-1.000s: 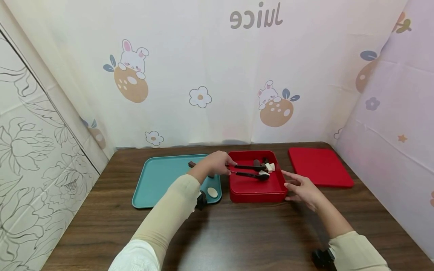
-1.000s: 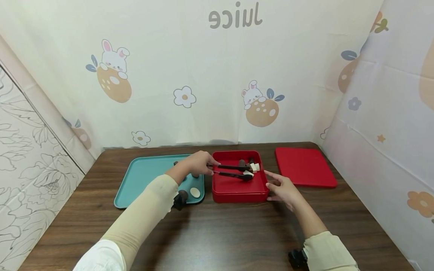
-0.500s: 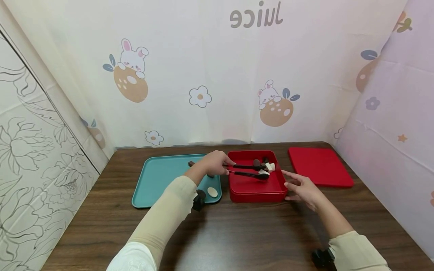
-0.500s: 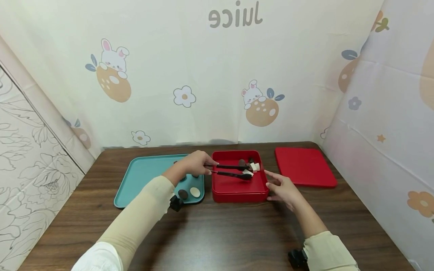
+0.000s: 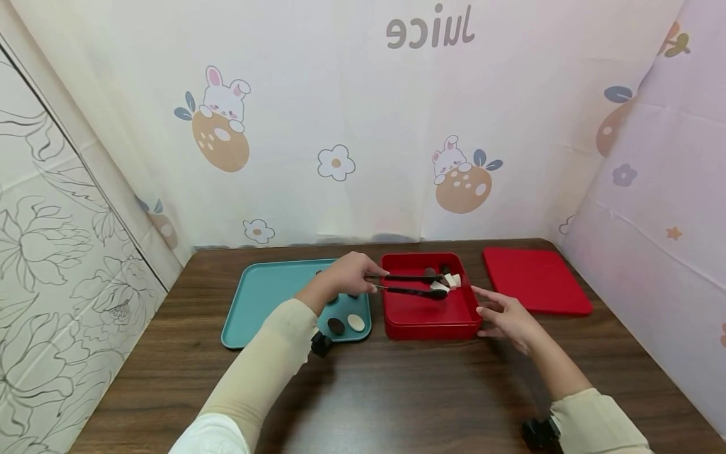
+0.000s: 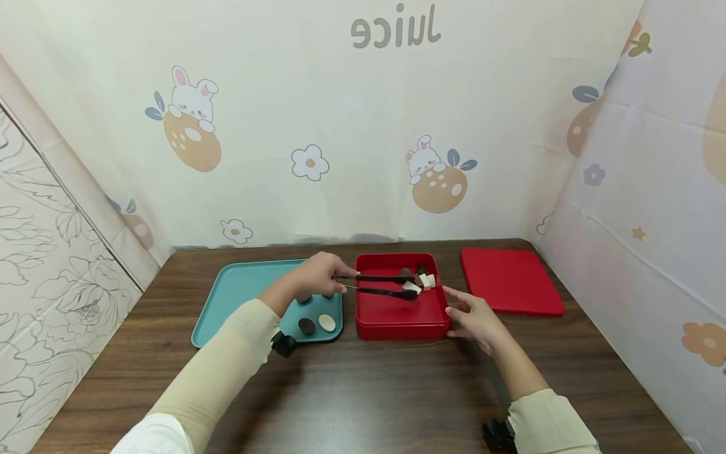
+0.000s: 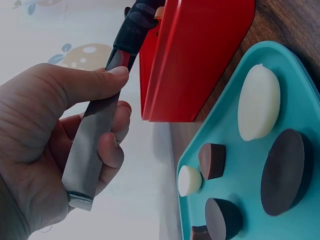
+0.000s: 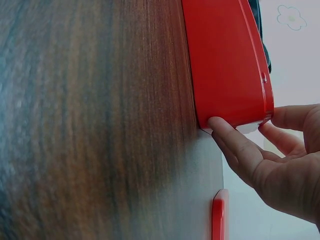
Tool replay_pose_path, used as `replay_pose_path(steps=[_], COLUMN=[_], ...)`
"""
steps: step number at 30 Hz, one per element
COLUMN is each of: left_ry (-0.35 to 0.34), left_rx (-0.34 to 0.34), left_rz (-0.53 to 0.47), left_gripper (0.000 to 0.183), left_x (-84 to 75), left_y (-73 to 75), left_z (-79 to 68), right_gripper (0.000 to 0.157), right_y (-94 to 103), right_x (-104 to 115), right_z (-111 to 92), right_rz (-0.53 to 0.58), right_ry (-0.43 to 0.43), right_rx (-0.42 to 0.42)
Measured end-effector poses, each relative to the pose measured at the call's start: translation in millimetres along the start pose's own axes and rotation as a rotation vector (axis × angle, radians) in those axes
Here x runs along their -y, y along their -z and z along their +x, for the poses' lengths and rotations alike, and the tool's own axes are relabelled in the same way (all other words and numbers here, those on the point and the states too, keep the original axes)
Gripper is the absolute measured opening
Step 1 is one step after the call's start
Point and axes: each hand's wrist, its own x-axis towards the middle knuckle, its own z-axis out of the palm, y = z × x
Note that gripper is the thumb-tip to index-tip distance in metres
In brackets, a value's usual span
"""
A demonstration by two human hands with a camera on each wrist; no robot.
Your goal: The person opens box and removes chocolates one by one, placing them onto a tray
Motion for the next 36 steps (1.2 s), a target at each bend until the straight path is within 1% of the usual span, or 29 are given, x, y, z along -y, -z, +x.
replay_pose_path(steps=[3, 9, 16, 20, 23, 26, 28, 32, 36], left_ry=[0.003, -0.019, -0.044, -0.074, -0.112, -0.132, -0.133, -0.123, -0.112], left_rx=[-0.012, -0.042, -0.064, -0.076, -0.098, -0.125, -0.145, -0.176, -0.185], left_rz=[-0.026, -0.08, -0.06, -0.046, -0.016, 0.013, 0.011, -0.028, -0.053], left_gripper=[0.041, 0.04, 0.04, 0.042, 0.043, 0.043, 0.043, 0.043, 0.043], left_x=[1.0, 6.0, 9.8, 11.7, 14.6, 19.2, 22.5, 27.9, 31.9], left_y=[3.2, 8.6, 11.9, 13.8, 14.9, 15.3, 15.7, 16.7, 16.9], left_z=[-6.8, -19.0, -30.7, -39.1, -46.1, -53.7, -59.0, -69.6, -79.7], right_gripper=[0.064, 0.063, 0.063, 0.063, 0.063, 0.063, 0.064, 0.064, 0.064], right_y=[0.0, -0.2, -0.3, -0.2, 0.0, 0.1, 0.0, 0.2, 0.7], right_x=[0.1, 0.3, -0.1, -0.3, -0.3, -0.4, -0.4, 0.2, 0.2], right_z=[-0.2, -0.7, -0.8, -0.6, -0.7, -0.8, -1.1, -1.5, -0.6], right_rz=[0.002, 0.003, 0.001, 0.001, 0.004, 0.004, 0.001, 0.0, 0.003], right_ry=[-0.001, 0.005, 0.009, 0.013, 0.015, 0.013, 0.011, 0.007, 0.006], right_rx=[-0.001, -0.004, -0.003, -0.002, 0.0, 0.003, 0.003, 0.004, 0.005])
